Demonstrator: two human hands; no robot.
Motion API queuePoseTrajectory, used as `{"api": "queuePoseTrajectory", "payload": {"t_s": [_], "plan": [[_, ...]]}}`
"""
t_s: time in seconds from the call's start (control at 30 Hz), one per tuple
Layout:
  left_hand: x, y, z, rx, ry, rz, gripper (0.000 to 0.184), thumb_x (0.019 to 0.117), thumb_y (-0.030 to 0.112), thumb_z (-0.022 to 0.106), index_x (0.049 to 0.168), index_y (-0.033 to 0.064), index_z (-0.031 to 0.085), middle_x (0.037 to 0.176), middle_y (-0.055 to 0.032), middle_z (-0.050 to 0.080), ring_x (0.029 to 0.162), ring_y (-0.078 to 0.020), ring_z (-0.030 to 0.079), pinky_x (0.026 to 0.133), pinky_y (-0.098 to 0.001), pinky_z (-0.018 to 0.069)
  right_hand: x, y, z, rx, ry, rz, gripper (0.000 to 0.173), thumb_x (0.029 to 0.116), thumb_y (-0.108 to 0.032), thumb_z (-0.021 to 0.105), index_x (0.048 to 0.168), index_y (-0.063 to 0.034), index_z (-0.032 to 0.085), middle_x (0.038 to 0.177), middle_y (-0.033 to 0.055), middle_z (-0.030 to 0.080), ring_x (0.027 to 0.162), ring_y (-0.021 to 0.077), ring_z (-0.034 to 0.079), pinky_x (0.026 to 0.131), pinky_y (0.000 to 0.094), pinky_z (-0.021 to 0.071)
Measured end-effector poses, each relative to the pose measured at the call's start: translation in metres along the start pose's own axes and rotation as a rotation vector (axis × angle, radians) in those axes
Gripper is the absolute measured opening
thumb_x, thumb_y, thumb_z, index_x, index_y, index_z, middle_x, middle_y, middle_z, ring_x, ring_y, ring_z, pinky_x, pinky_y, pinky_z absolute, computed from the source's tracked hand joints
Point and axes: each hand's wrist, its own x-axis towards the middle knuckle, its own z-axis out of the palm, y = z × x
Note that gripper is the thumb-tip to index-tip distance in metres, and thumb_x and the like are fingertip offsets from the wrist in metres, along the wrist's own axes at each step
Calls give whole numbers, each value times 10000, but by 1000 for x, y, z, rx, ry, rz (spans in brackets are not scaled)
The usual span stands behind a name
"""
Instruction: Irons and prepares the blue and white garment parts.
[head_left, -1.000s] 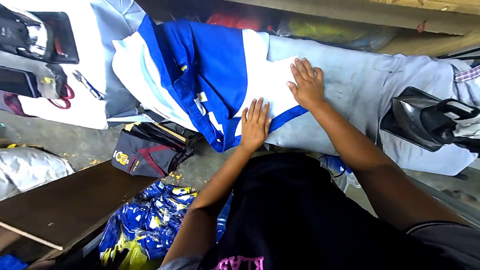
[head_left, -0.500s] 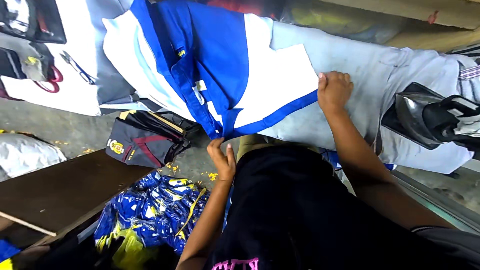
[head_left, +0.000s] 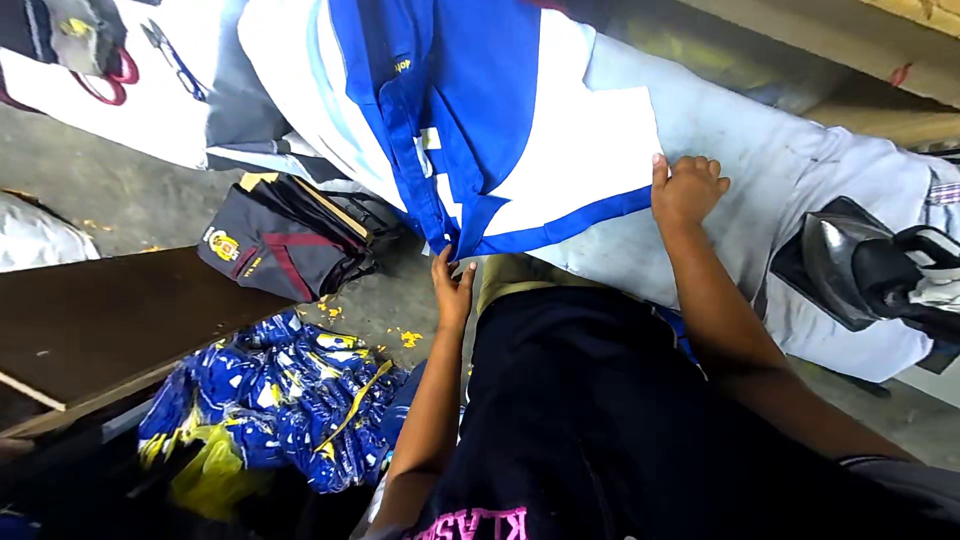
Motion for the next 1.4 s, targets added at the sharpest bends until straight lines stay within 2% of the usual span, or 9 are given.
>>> {"api": "queuePoseTrajectory", "payload": {"t_s": [0.13,0.4,0.5,0.6,0.73,0.83,0.97,1.1,1.4], "plan": [[10,3,5,4,24,14,304,1072,162,529,1218,-98,586,1126,-222,659,995,-211,668,936,-390,540,6,14,2,-13,59,-90,746,1089,-548,312,1043,83,707,1171,296,681,1245,471,571,1005,648,373],[-9,11,28,-226,9,-5,209,1078,151,513,1106,-44,582,894,-48,704,814,-76,704,835,-301,590,28,50,-4,-62,138,-131,788,1089,-567,282,986,99,690,1120,310,685,1208,481,587,983,654,373],[-5,12,26,-152,-31,-50,244,1078,182,530,1152,-44,586,989,-95,679,861,-95,682,835,-293,570,28,50,-1,-84,131,-128,772,1095,-557,273,1011,87,689,1146,296,680,1232,475,567,987,645,364],[-13,24,15,145,-40,13,427,1012,232,649,1345,-19,560,1367,-238,516,1163,-279,585,946,-413,527,22,46,-6,-56,134,-86,709,1093,-531,310,1048,74,678,1175,293,665,1249,477,550,998,650,361],[-32,54,8,514,108,456,632,917,267,697,1426,-58,512,1541,-403,327,1354,-581,413,1054,-698,344,9,41,-15,92,263,-139,567,1077,-434,403,1237,51,650,1278,300,624,1254,487,543,979,649,384],[-25,90,26,409,35,809,355,994,160,591,1260,-72,622,1388,-329,532,1321,-447,512,1102,-550,418,12,25,-19,191,326,-280,512,1082,-343,432,1369,50,590,1445,294,550,1355,481,503,1047,648,389],[18,105,93,417,-107,1123,290,1007,130,558,1228,-18,673,1363,-271,607,1314,-434,551,1071,-590,420,27,-11,-14,220,309,-423,535,1090,-321,418,1519,-6,473,1606,252,397,1484,450,377,1138,640,321],[43,62,140,790,-190,1001,522,1070,352,421,1507,81,508,1606,-211,404,1495,-412,367,1171,-653,268,42,-24,5,142,255,-480,562,1100,-370,389,1584,-86,408,1666,195,321,1543,416,284,1187,650,250],[38,68,142,782,-179,999,496,993,249,468,1425,37,588,1546,-249,469,1441,-445,436,1109,-673,328,45,-16,8,109,124,-497,581,1110,-406,338,1582,-76,410,1669,192,316,1557,406,257,1211,666,187]]}}
